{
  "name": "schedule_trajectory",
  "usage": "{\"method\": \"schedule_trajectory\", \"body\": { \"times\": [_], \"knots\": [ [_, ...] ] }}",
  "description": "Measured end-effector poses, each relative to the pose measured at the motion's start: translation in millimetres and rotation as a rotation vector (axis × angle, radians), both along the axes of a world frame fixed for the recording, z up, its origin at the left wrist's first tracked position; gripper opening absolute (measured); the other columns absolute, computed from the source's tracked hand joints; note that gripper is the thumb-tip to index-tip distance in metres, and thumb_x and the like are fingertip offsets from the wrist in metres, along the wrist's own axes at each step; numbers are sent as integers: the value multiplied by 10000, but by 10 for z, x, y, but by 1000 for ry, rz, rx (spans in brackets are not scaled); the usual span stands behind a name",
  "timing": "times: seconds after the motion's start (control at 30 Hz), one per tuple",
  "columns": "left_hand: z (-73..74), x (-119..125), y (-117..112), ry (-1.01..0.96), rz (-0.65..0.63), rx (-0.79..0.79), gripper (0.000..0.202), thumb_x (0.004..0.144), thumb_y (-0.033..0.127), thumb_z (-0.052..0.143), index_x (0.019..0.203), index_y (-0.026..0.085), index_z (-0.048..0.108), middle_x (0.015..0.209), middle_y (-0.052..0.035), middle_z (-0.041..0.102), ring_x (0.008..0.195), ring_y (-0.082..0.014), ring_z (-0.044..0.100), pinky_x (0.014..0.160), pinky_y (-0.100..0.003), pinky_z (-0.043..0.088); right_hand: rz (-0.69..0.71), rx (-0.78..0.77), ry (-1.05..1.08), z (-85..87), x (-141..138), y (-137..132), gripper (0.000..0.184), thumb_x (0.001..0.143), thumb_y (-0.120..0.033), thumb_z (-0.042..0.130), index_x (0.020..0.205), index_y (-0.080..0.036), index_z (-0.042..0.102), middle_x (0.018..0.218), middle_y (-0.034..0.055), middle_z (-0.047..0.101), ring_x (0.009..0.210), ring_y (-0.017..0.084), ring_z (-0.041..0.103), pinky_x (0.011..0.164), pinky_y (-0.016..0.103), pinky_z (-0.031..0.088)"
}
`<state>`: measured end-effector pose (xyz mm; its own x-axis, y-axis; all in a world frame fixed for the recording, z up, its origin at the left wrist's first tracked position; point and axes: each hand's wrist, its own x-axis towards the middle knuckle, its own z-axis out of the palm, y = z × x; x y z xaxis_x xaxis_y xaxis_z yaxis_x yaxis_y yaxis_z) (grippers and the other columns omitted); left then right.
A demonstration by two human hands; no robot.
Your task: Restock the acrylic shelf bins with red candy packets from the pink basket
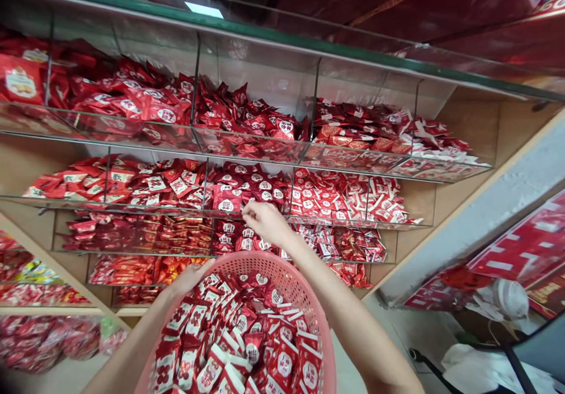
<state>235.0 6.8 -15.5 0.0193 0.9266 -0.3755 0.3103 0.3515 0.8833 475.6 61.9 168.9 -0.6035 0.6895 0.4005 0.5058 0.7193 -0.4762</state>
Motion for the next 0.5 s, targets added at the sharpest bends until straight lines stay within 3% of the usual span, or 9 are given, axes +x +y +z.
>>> {"method": "schedule_trajectory", "body": {
  "times": [0.17,0.27,0.4,0.5],
  "knots": [
    [3,7,-3,-10,-12,14,670,718,708,408,711,104,699,682,-117,707,630,-240,648,646,-302,483,-91,172,-69,81,-192,351,185,825,-156,501,968,-171,617,934,53,576,842,148,529,770,285,391],
    [-6,3,2,-38,1,18,668,710,704,428,754,96,702,730,-122,712,695,-253,659,690,-307,486,-92,192,-51,118,-368,337,228,839,-188,502,1038,-157,607,974,75,554,897,168,522,793,314,400],
    [-4,1,8,-49,21,16,661,706,698,442,784,97,705,749,-123,714,733,-263,662,707,-312,488,111,109,220,377,-438,-122,244,859,-254,500,1083,-187,571,887,20,591,723,110,538,696,279,449],
    [-10,4,11,-33,13,32,657,707,696,441,779,98,706,750,-120,714,761,-271,659,725,-313,484,240,127,424,715,-234,-663,330,862,-277,509,1187,-228,488,900,2,601,769,111,563,719,282,480]
  ]
}}
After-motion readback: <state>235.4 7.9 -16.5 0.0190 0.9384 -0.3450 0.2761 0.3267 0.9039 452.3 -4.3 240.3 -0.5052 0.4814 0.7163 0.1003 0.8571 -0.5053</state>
